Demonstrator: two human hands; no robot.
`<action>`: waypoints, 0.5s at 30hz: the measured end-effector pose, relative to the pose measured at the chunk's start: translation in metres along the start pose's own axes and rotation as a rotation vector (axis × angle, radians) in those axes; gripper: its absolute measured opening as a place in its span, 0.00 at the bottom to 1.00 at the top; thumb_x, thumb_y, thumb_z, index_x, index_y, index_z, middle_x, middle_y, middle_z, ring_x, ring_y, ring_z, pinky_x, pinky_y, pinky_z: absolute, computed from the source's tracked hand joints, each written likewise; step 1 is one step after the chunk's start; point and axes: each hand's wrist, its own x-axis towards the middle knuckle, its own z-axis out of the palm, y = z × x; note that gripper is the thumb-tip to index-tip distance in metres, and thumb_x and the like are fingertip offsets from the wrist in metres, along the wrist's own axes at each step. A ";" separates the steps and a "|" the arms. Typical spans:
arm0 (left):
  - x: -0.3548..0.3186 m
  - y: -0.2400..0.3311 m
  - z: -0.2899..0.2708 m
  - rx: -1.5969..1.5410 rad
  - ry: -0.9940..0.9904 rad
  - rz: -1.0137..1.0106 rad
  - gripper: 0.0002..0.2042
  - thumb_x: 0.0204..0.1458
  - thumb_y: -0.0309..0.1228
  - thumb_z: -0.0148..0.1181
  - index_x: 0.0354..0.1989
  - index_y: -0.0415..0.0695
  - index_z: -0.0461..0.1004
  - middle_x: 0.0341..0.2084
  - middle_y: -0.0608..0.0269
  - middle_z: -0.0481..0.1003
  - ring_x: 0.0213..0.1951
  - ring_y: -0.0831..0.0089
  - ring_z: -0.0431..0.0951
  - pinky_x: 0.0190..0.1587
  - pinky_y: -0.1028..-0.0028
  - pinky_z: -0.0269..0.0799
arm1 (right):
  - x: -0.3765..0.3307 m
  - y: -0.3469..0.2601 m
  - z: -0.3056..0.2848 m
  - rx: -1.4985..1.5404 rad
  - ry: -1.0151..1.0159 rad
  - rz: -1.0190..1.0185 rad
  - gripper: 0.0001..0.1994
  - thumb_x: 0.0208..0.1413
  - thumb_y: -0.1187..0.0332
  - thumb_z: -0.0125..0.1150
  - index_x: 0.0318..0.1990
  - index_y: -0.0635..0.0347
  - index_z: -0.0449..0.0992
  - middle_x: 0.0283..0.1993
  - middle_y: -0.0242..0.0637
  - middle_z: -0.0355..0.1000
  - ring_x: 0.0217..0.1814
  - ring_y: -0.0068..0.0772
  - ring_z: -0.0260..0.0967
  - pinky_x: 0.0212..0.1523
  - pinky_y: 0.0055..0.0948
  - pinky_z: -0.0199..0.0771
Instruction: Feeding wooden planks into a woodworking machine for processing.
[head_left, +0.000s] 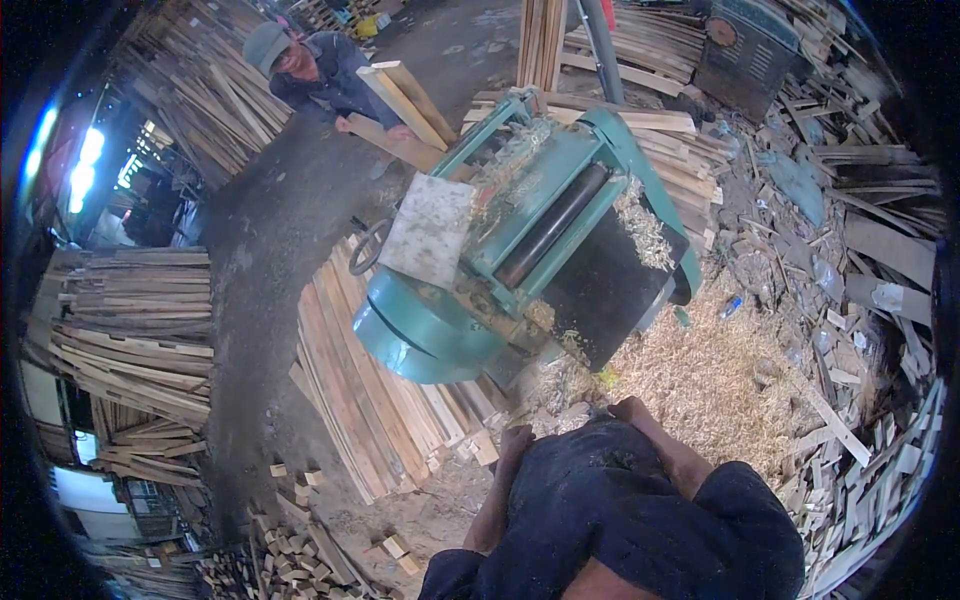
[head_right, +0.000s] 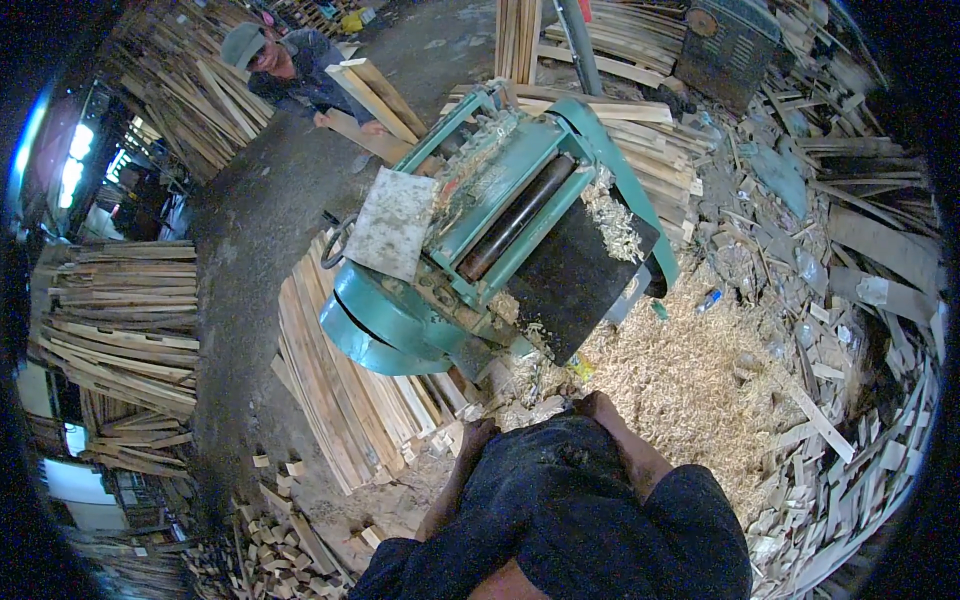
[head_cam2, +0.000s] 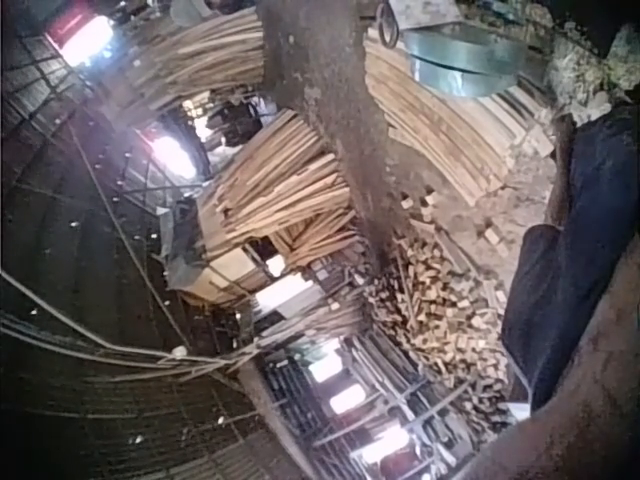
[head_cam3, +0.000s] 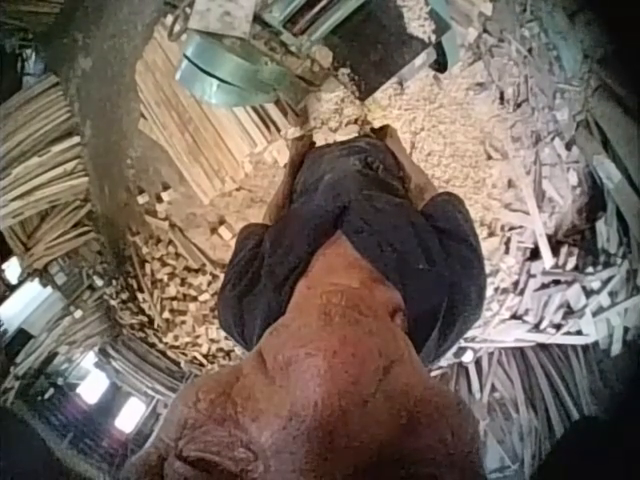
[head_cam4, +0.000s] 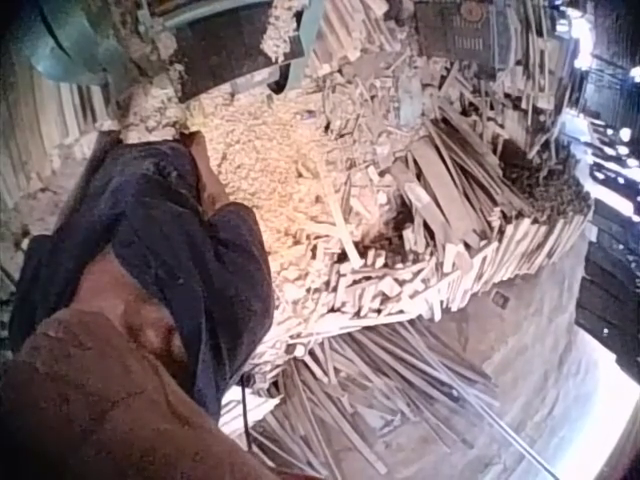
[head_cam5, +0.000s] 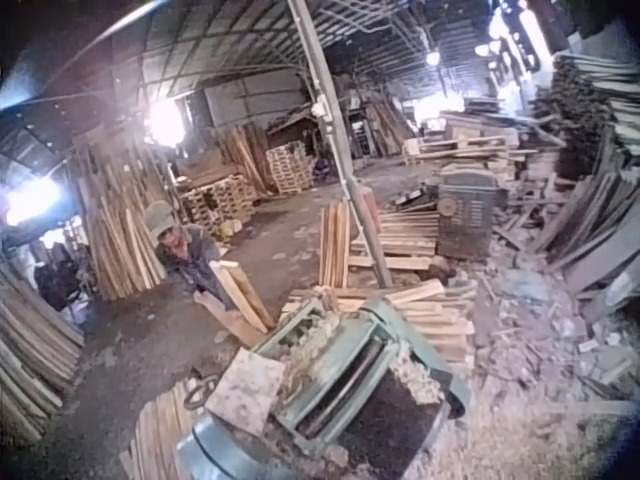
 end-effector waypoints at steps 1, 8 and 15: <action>0.000 0.000 -0.001 0.019 -0.019 -0.006 0.20 0.48 0.43 0.54 0.33 0.33 0.76 0.23 0.57 0.77 0.24 0.71 0.74 0.28 0.72 0.68 | 0.000 0.001 0.002 0.074 0.036 -0.029 0.09 0.46 0.60 0.51 0.31 0.54 0.70 0.23 0.46 0.70 0.29 0.49 0.72 0.27 0.44 0.70; -0.010 0.011 0.002 -0.061 -0.026 -0.112 0.20 0.49 0.42 0.54 0.38 0.34 0.75 0.26 0.57 0.77 0.25 0.72 0.74 0.29 0.73 0.69 | -0.015 -0.031 -0.030 0.367 0.170 0.107 0.15 0.48 0.57 0.54 0.28 0.62 0.74 0.22 0.53 0.69 0.25 0.45 0.71 0.27 0.41 0.68; 0.005 -0.012 0.003 -0.136 -0.037 -0.071 0.14 0.48 0.40 0.55 0.28 0.38 0.74 0.23 0.56 0.75 0.24 0.71 0.73 0.26 0.69 0.66 | -0.028 -0.070 -0.070 0.435 0.130 0.290 0.19 0.49 0.55 0.57 0.23 0.67 0.74 0.19 0.56 0.67 0.18 0.38 0.66 0.26 0.42 0.66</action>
